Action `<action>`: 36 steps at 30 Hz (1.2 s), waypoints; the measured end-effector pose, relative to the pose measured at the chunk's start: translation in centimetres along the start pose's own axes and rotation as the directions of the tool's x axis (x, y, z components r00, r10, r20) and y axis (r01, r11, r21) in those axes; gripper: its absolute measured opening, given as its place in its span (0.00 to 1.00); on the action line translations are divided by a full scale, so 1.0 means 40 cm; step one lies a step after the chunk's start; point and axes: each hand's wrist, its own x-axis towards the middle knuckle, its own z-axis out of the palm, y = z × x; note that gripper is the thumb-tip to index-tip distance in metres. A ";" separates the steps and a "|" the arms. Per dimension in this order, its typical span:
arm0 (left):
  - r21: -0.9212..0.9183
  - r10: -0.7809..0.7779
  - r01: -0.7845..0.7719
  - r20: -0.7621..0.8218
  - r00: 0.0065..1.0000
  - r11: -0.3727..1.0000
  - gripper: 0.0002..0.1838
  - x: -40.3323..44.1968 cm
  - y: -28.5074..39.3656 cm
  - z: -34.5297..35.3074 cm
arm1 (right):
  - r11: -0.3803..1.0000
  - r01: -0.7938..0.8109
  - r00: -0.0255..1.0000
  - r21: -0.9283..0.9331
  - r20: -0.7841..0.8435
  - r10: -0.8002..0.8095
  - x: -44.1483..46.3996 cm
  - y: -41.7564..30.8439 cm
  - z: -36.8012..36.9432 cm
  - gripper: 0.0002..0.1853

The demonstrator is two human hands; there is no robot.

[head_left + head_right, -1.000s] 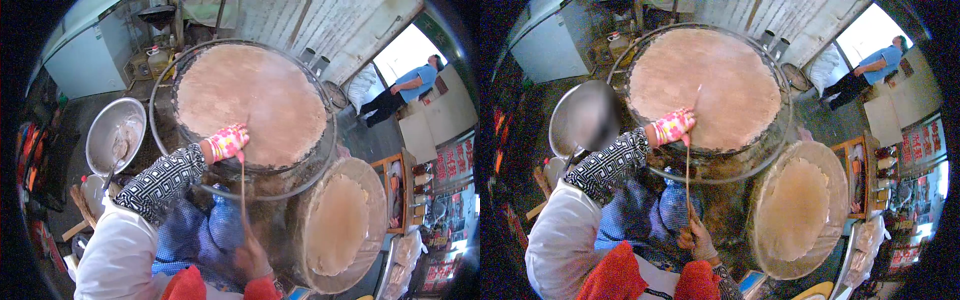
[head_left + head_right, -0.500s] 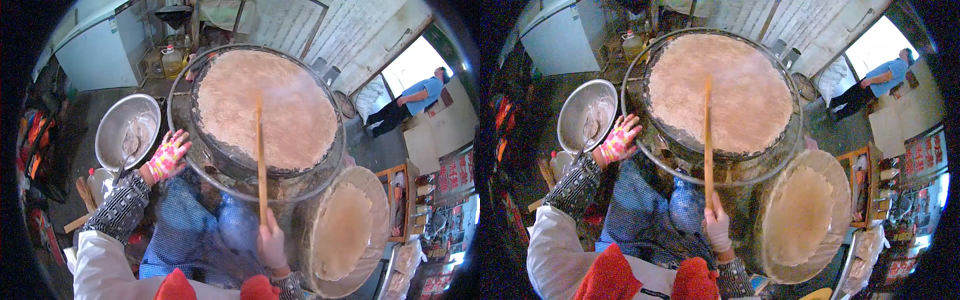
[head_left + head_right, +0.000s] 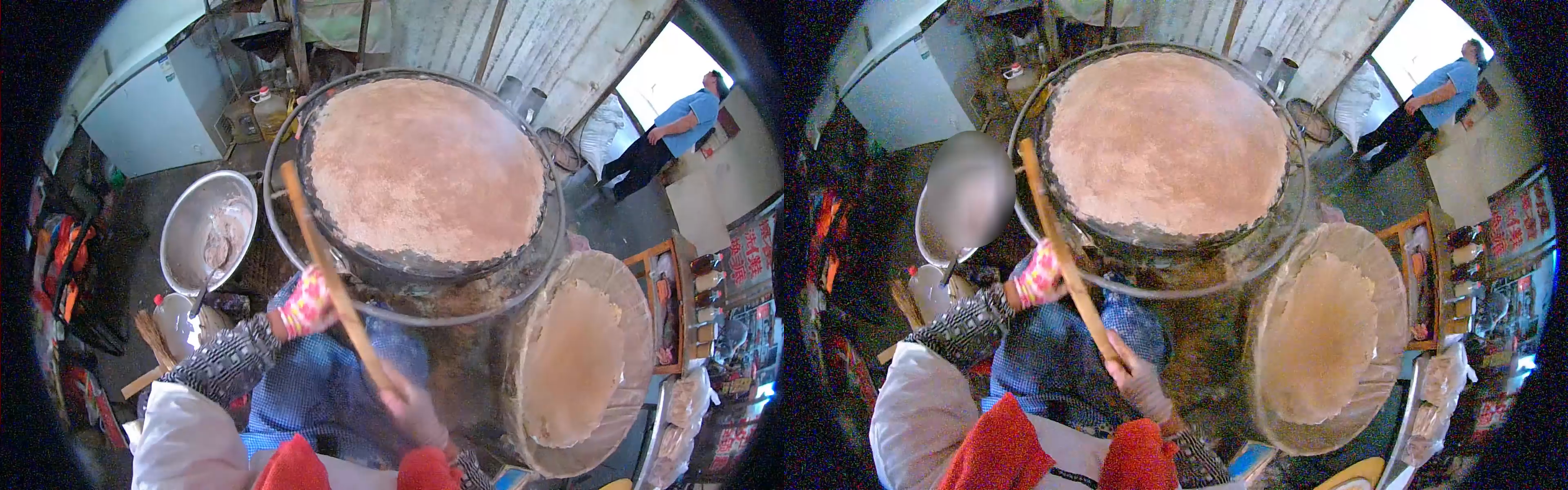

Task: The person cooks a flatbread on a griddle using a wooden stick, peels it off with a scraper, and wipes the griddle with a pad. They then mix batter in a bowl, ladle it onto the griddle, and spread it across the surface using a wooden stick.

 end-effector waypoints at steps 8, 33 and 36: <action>0.073 0.235 -0.237 0.040 0.971 0.969 0.39 0.340 0.078 -0.033 | 0.896 -0.160 0.955 0.415 -0.165 0.247 -0.182 0.026 -0.069 0.28; 0.335 -0.197 0.174 0.037 0.980 0.926 0.37 -0.042 -0.196 -0.171 | 0.823 -0.105 0.975 -0.559 -0.222 -0.026 0.124 0.042 -0.115 0.26; 0.396 -0.068 0.035 0.070 0.995 0.918 0.17 -0.063 -0.262 -0.077 | 0.521 -0.190 0.959 -0.832 -0.271 -0.083 0.085 0.051 -0.282 0.30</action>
